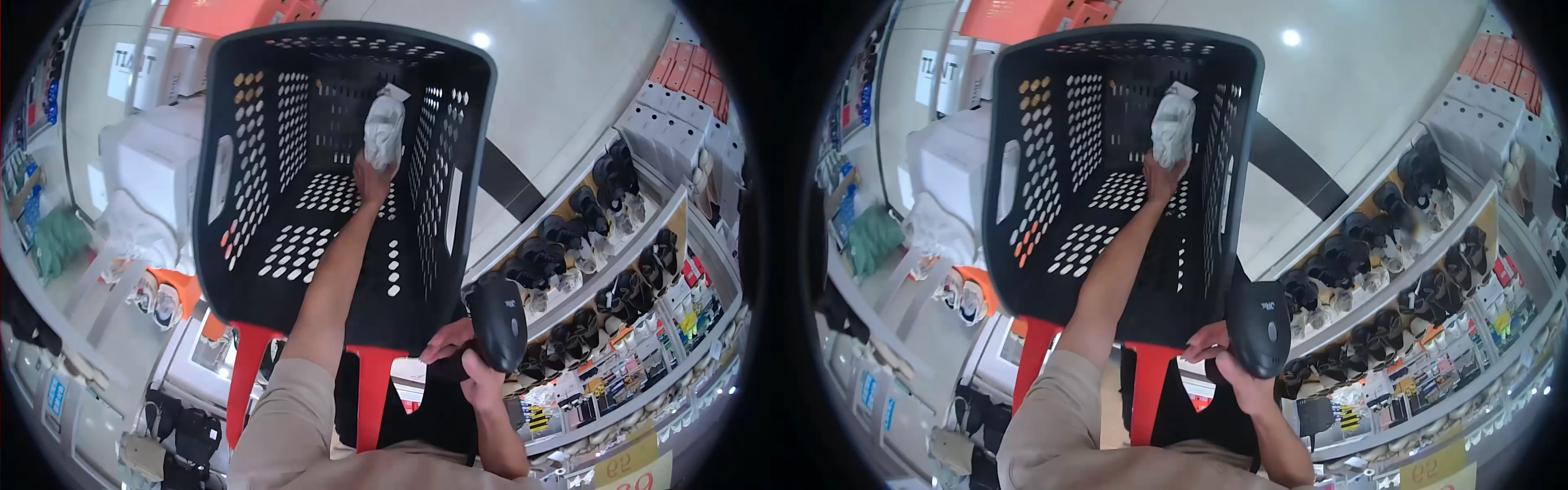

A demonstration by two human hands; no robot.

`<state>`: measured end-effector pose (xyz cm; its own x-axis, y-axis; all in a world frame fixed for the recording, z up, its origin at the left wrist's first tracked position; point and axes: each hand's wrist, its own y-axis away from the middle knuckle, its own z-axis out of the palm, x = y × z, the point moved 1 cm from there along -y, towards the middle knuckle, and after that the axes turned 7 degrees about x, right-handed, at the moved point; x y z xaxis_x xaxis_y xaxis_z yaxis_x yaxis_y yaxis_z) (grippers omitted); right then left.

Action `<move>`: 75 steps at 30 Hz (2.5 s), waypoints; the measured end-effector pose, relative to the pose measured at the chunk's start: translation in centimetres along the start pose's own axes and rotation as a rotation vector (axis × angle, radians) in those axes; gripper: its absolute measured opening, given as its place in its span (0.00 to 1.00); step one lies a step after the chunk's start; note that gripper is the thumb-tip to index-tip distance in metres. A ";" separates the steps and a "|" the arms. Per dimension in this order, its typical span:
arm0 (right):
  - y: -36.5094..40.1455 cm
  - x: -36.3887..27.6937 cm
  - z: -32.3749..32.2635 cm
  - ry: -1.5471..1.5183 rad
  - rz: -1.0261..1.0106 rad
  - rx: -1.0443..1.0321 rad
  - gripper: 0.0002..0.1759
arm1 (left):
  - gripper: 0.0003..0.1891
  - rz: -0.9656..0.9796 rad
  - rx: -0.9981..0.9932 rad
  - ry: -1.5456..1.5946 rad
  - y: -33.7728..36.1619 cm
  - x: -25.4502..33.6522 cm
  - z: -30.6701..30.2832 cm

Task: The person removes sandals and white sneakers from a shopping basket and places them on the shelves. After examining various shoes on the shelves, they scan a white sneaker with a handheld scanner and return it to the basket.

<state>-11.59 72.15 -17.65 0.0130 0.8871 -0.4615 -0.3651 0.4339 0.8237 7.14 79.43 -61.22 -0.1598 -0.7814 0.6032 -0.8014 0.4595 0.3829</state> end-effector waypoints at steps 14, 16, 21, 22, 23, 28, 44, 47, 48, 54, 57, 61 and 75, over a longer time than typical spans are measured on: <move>-2.2 -1.8 3.7 0.099 0.006 0.049 0.16 | 0.32 -0.093 -0.467 -0.203 1.8 1.9 -2.2; -0.5 -2.2 4.1 0.185 -0.018 0.022 0.16 | 0.25 -0.096 -1.041 -0.210 2.6 7.2 -8.6; 4.4 -2.4 6.1 0.179 -0.032 -0.025 0.17 | 0.15 0.045 -1.022 0.145 7.2 24.3 -33.8; 5.1 -2.0 5.9 0.410 -0.175 -0.078 0.18 | 0.15 0.117 -0.949 0.147 7.7 25.2 -37.8; 6.0 -1.8 6.1 0.641 -0.327 -0.124 0.19 | 0.14 0.209 -0.853 0.096 7.8 26.1 -41.7; 8.4 -4.3 12.6 0.842 -0.523 -0.358 0.17 | 0.19 0.007 0.131 0.242 7.2 15.6 -54.0; 7.6 -1.3 18.5 0.992 -0.457 -0.214 0.22 | 0.53 -0.731 0.290 0.484 -7.3 -4.2 -55.7; 8.2 -1.6 17.3 0.976 -0.456 -0.199 0.21 | 0.41 -0.539 0.340 0.471 -2.8 2.5 -56.7; 8.4 -1.7 16.7 0.971 -0.456 -0.186 0.21 | 0.38 -0.436 0.313 0.468 -0.8 4.8 -56.9; 8.8 -2.5 13.1 0.927 -0.463 -0.143 0.27 | 0.33 -0.028 0.063 0.424 8.8 16.1 -53.0; 8.8 -2.8 11.3 0.883 -0.407 -0.102 0.29 | 0.34 -0.036 -0.144 0.481 10.0 18.9 -46.7; 7.2 -2.5 10.6 0.643 -0.255 0.001 0.17 | 0.37 0.113 -0.221 0.466 5.3 17.9 -32.4; 1.7 1.1 4.6 0.200 0.214 0.224 0.26 | 0.53 -0.218 -0.056 -0.223 -8.0 -2.9 0.4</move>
<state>-7.97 74.58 -15.21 -0.2321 0.9226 -0.3082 -0.1266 0.2855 0.9500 13.81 77.84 -66.38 -0.1152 -0.9345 0.3369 -0.7985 0.2888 0.5282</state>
